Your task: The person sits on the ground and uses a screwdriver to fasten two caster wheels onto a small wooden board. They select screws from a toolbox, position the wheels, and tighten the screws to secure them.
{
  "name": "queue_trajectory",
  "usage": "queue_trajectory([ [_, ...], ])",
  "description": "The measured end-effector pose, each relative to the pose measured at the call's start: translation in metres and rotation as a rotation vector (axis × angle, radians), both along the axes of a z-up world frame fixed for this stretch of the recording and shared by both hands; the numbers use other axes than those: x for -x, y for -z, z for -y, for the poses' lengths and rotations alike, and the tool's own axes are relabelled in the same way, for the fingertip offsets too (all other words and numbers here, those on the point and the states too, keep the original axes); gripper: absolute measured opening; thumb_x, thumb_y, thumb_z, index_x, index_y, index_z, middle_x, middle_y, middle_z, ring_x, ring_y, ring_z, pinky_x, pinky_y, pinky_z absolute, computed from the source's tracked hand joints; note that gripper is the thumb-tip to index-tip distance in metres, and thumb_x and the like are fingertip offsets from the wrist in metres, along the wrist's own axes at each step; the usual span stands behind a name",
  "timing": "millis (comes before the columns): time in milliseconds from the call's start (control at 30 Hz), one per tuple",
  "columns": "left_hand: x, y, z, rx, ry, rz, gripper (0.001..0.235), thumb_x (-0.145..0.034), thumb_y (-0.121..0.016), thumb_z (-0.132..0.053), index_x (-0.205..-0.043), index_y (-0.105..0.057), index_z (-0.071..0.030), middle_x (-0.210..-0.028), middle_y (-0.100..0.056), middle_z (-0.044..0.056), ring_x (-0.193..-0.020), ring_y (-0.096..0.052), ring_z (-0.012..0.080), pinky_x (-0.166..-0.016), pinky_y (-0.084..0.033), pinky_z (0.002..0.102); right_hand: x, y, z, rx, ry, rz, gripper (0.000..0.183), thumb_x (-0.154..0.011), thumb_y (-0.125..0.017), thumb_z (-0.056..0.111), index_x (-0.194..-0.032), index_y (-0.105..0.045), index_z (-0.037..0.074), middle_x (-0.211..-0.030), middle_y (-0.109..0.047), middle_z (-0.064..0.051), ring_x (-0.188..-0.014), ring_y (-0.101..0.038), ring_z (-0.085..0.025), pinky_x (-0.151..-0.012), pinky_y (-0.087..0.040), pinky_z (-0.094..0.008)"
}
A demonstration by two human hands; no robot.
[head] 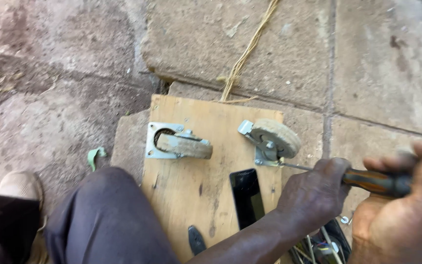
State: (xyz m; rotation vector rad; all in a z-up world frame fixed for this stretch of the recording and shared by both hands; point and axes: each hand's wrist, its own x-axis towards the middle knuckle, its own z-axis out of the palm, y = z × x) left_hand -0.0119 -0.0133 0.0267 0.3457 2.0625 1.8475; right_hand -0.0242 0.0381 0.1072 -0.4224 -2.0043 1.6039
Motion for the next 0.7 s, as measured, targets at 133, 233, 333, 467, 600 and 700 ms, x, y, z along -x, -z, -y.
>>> queue_trajectory([
  [133, -0.008, 0.011, -0.006, -0.11, -0.119, -0.087, 0.03, -0.109, -0.041, -0.039, -0.131, -0.045, -0.018, -0.122, -0.061, 0.021, -0.085, -0.064, 0.0595, -0.068, -0.045, 0.073, 0.0, 0.003, -0.01, 0.185, 0.032, -0.102, 0.043, -0.089, -0.075, 0.057, -0.081, -0.052, 0.022, -0.058, -0.037, 0.004, -0.052, -0.043, -0.014, -0.065, -0.051, -0.033],
  [233, -0.02, 0.013, -0.008, -0.154, -0.176, -0.064, 0.039, -0.105, -0.043, -0.043, -0.134, -0.043, -0.018, -0.13, -0.061, 0.02, -0.084, -0.063, 0.0611, -0.066, -0.044, 0.073, 0.012, -0.011, -0.047, 0.092, -0.822, -0.001, 0.059, -0.105, -0.072, 0.067, -0.071, -0.045, 0.026, -0.051, -0.038, 0.007, -0.045, -0.038, -0.015, -0.06, -0.047, -0.034],
  [333, -0.01, 0.002, -0.01, -0.138, -0.094, -0.061, 0.046, -0.103, -0.042, -0.044, -0.139, -0.042, -0.015, -0.133, -0.06, 0.024, -0.087, -0.062, 0.0632, -0.069, -0.044, 0.074, 0.018, 0.0, -0.096, 0.16, -1.117, -0.014, 0.038, -0.111, -0.069, 0.052, -0.081, -0.058, 0.032, -0.053, -0.046, 0.013, -0.046, -0.041, -0.009, -0.063, -0.047, -0.03],
  [467, 0.014, 0.002, 0.001, 0.087, 0.121, -0.128, 0.035, -0.105, -0.042, -0.039, -0.127, -0.044, -0.01, -0.119, -0.067, 0.026, -0.09, -0.069, 0.0562, -0.074, -0.048, 0.069, -0.002, 0.039, -0.099, 0.107, -0.084, -0.04, 0.023, -0.108, -0.065, 0.049, -0.109, -0.063, 0.026, -0.083, -0.051, 0.005, -0.081, -0.058, -0.015, -0.097, -0.066, -0.037],
  [600, 0.013, -0.004, 0.006, 0.076, 0.133, -0.158, 0.03, -0.107, -0.041, -0.035, -0.124, -0.044, -0.011, -0.124, -0.067, 0.026, -0.092, -0.071, 0.0552, -0.072, -0.049, 0.068, 0.002, 0.01, -0.036, 0.183, 0.105, -0.129, 0.035, -0.105, -0.07, 0.039, -0.13, -0.061, 0.017, -0.074, -0.048, 0.008, -0.072, -0.054, -0.009, -0.086, -0.063, -0.031],
  [700, 0.012, -0.01, 0.008, 0.221, 0.132, -0.132, 0.035, -0.107, -0.036, -0.044, -0.121, -0.048, -0.015, -0.119, -0.07, 0.021, -0.085, -0.072, 0.0545, -0.065, -0.052, 0.069, 0.007, -0.004, -0.029, 0.376, 0.212, -0.093, 0.038, -0.078, -0.073, 0.05, -0.087, -0.058, 0.015, -0.057, -0.037, 0.004, -0.051, -0.041, -0.013, -0.062, -0.045, -0.036],
])
